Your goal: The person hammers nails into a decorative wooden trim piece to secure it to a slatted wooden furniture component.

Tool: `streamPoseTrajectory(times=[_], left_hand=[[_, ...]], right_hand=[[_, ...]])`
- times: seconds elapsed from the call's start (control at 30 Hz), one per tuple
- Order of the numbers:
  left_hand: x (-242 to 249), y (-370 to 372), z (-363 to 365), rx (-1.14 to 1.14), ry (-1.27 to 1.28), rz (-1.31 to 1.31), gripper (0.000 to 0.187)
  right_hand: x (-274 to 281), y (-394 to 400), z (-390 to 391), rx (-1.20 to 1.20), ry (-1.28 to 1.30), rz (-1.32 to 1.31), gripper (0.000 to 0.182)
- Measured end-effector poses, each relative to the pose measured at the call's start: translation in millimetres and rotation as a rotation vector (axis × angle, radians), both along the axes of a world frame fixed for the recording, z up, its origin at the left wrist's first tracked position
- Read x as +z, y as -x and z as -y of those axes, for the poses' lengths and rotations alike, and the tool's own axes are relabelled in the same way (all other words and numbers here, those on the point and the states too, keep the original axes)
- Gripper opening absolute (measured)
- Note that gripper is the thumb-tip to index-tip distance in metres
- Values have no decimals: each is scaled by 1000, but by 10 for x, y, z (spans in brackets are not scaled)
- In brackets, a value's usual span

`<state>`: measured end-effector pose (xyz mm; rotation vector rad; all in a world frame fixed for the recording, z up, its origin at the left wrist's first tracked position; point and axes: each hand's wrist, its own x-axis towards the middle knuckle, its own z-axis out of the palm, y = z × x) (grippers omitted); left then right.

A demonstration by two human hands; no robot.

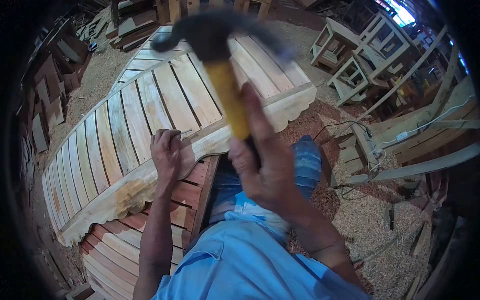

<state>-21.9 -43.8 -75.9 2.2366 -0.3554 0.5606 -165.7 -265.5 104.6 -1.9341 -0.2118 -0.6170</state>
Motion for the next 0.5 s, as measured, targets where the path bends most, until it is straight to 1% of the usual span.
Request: streamPoseTrajectory(times=[0.03, 0.1, 0.2, 0.27, 0.3, 0.37, 0.4, 0.47, 0.5], left_hand=[[36, 14, 30, 26, -58, -32, 9], [37, 13, 62, 44, -64, -36, 10], [40, 6, 64, 43, -80, -47, 10], [44, 15, 56, 41, -79, -49, 10], [47, 14, 62, 41, -71, -46, 10], [42, 15, 76, 36, -61, -45, 10], [39, 11, 75, 35, -61, -45, 10], [36, 20, 64, 33, -65, -37, 11], [46, 35, 67, 26, -73, -29, 11]], right_hand=[[179, 17, 30, -48, -45, 56, 73], [471, 0, 124, -125, -117, 186, 71], [866, -58, 264, -172, -190, 451, 69], [965, -80, 331, -169, -204, 543, 68], [909, -104, 337, -160, -194, 539, 67], [532, -168, 314, -141, -110, 435, 66], [205, -205, 289, -125, -12, 321, 65], [-546, -240, 227, -58, 266, 17, 64], [-878, -219, 182, -7, 347, -114, 63]])
